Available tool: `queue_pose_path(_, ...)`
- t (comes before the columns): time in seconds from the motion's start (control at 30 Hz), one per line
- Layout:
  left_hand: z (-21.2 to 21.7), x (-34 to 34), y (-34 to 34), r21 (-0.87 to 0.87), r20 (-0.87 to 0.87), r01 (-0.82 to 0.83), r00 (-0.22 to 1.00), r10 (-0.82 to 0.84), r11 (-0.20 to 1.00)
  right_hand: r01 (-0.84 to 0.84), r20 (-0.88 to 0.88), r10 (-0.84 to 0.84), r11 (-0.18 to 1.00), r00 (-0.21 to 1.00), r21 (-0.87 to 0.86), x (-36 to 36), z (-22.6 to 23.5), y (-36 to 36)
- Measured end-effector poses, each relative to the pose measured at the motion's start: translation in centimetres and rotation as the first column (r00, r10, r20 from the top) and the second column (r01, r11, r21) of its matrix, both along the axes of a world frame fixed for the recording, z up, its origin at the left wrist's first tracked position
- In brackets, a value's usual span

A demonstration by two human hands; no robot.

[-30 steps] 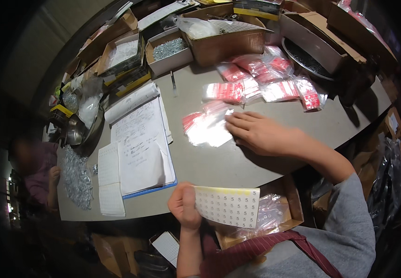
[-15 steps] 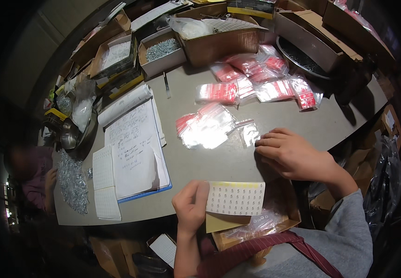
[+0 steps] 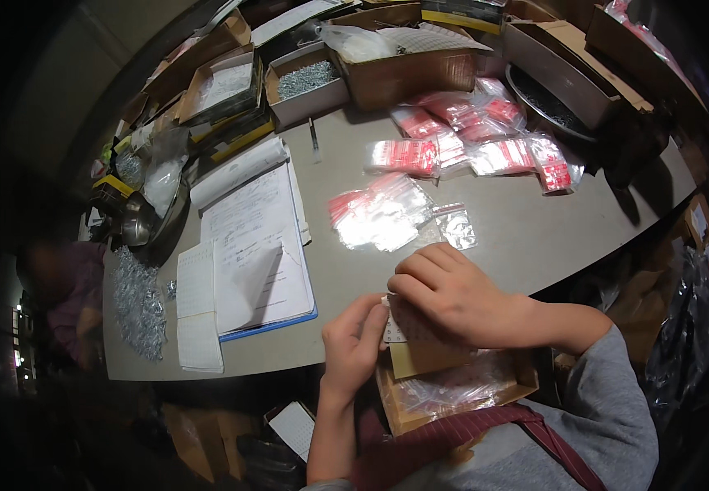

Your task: The person repeatedly peels small round labels from a sheet and applies them to small transparent plastic pouches on a cluttered work table. The person handles the label sheet and pouches by hand, placing each labeled pouch back on the table.

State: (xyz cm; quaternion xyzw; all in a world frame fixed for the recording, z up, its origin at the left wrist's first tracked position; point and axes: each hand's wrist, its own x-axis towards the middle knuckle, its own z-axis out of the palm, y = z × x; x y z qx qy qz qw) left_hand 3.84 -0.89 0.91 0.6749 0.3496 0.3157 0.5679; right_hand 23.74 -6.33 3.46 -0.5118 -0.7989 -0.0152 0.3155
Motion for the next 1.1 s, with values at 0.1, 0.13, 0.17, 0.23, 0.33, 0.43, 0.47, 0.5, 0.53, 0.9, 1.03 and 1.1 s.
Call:
queue_pose_path(0.1, -0.1, 0.1, 0.0, 0.066, -0.047, 0.007, 0.999, -0.004, 0.998, -0.017, 0.096, 0.029, 0.992, 0.995, -0.124, 0.4, 0.6, -0.4)
queue_pose_path(0.13, -0.4, 0.1, 0.1, 0.099, -0.048, 0.012, 0.999, -0.007, 0.995, -0.017, 0.129, 0.034, 0.991, 0.991, -0.13, 0.3, 0.6, -0.5)
queue_pose_path(0.17, -0.6, 0.2, 0.2, 0.132, -0.05, 0.017, 0.999, -0.01, 0.991, -0.016, 0.162, 0.038, 0.99, 0.986, -0.137, 0.2, 0.6, -0.6)
queue_pose_path(0.23, -0.6, 0.1, 0.3, 0.11, -0.057, 0.011, 0.998, -0.005, 0.994, -0.03, 0.157, 0.041, 0.997, 0.987, -0.072, 0.1, 0.3, -0.5)
queue_pose_path(0.33, -0.4, 0.2, 0.2, 0.036, -0.017, 0.005, 1.0, -0.004, 0.999, -0.039, 0.158, 0.033, 0.999, 0.987, 0.037, -0.1, -0.2, -0.3)
queue_pose_path(0.43, 0.1, 0.2, 0.2, -0.038, 0.027, 0.012, 1.0, -0.011, 0.999, -0.057, 0.159, 0.042, 0.994, 0.986, 0.093, -0.1, -0.6, -0.1)
queue_pose_path(0.47, 0.2, 0.2, 0.2, -0.06, 0.037, 0.018, 0.999, -0.016, 0.998, -0.064, 0.159, 0.048, 0.993, 0.986, 0.101, -0.1, -0.6, 0.0)
queue_pose_path(0.5, 0.1, 0.1, 0.3, -0.091, 0.051, 0.027, 0.998, -0.022, 0.996, -0.081, 0.169, 0.056, 0.986, 0.984, 0.143, -0.2, -0.6, 0.0)
queue_pose_path(0.53, -0.1, 0.0, 0.4, -0.124, 0.067, 0.036, 0.997, -0.028, 0.992, -0.098, 0.18, 0.065, 0.979, 0.982, 0.18, -0.2, -0.6, 0.0)
queue_pose_path(0.9, 0.1, -0.2, 0.0, -0.031, 0.115, 0.017, 0.993, -0.013, 0.999, 0.139, -0.205, -0.264, 0.867, 0.942, -0.48, 10.5, 0.2, 2.0)
queue_pose_path(1.03, 0.2, 0.0, 0.1, -0.032, 0.112, 0.037, 0.993, -0.033, 0.999, 0.224, 0.081, -0.208, 0.908, 0.975, -0.355, 10.6, -1.1, 2.4)
queue_pose_path(1.1, 0.1, -0.1, 0.1, -0.032, 0.144, 0.026, 0.989, -0.021, 0.999, 0.294, 0.187, -0.239, 0.882, 0.953, -0.369, 11.1, -1.6, 2.9)
